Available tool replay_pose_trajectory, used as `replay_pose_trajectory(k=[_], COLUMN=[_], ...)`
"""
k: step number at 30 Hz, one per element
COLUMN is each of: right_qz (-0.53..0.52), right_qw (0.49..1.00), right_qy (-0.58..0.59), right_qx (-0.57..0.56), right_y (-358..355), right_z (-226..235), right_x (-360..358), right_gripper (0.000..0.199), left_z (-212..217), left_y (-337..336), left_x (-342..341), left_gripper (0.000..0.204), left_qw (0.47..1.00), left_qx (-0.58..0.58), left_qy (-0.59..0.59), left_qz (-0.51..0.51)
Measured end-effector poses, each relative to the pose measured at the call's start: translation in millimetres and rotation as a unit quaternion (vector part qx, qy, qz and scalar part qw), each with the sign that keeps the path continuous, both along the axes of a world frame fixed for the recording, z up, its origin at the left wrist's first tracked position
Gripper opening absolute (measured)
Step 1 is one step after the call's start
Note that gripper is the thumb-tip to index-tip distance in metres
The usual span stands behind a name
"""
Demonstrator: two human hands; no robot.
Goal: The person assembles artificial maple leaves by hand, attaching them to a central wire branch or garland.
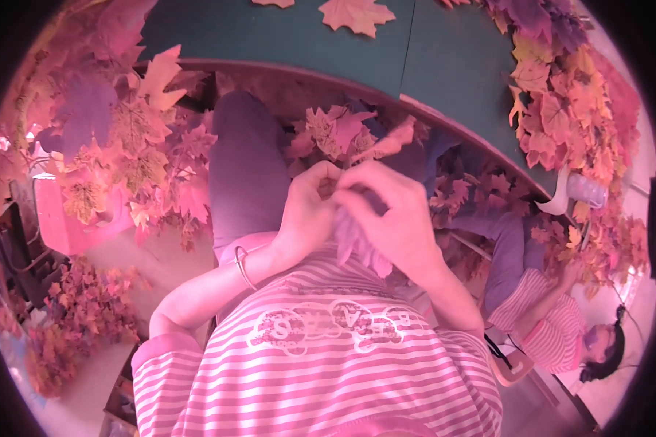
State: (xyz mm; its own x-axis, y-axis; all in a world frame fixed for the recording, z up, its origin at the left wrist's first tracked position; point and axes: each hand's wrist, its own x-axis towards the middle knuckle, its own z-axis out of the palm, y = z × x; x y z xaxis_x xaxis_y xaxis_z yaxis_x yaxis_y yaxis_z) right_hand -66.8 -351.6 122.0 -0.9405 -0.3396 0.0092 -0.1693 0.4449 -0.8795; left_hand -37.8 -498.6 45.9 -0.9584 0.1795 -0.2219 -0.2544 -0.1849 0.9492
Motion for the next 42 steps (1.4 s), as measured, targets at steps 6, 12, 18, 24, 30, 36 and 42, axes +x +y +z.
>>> replay_pose_trajectory(k=[6, 12, 18, 24, 30, 36, 42], right_qz=[-0.135, -0.185, -0.234, -0.231, -0.197, -0.258, -0.246], right_qw=[0.978, 0.971, 0.954, 0.965, 0.98, 0.965, 0.967], right_qy=[-0.147, -0.113, -0.123, -0.063, -0.007, 0.016, 0.049], right_qx=[-0.058, -0.102, -0.144, -0.111, -0.031, -0.053, -0.04], right_y=[24.6, 25.4, 17.9, 22.0, 32.6, 29.9, 32.7], right_z=[-25.9, -27.1, -29.3, -28.5, -36.9, -31.2, -31.6], right_x=[37.9, 47.7, 42.4, 38.2, 35.9, 48.4, 34.9], right_gripper=[0.015, 0.013, 0.015, 0.012, 0.011, 0.014, 0.014], left_z=[11.2, 9.4, 22.9, 17.2, 10.8, 14.6, 16.2], left_y=[10.2, 17.7, 26.1, 36.6, 40.9, 45.9, 53.2], left_x=[10.5, 9.0, 4.2, 4.4, 11.4, 16.2, 7.9], left_gripper=[0.021, 0.02, 0.013, 0.01, 0.018, 0.017, 0.009], left_qw=[0.951, 0.951, 0.976, 0.991, 0.933, 0.92, 0.916], left_qx=[0.203, 0.226, 0.119, 0.035, 0.248, 0.284, 0.318], left_qy=[-0.233, -0.204, -0.143, -0.075, -0.235, -0.248, -0.212], left_qz=[0.03, 0.056, 0.113, 0.108, 0.112, 0.104, 0.122])
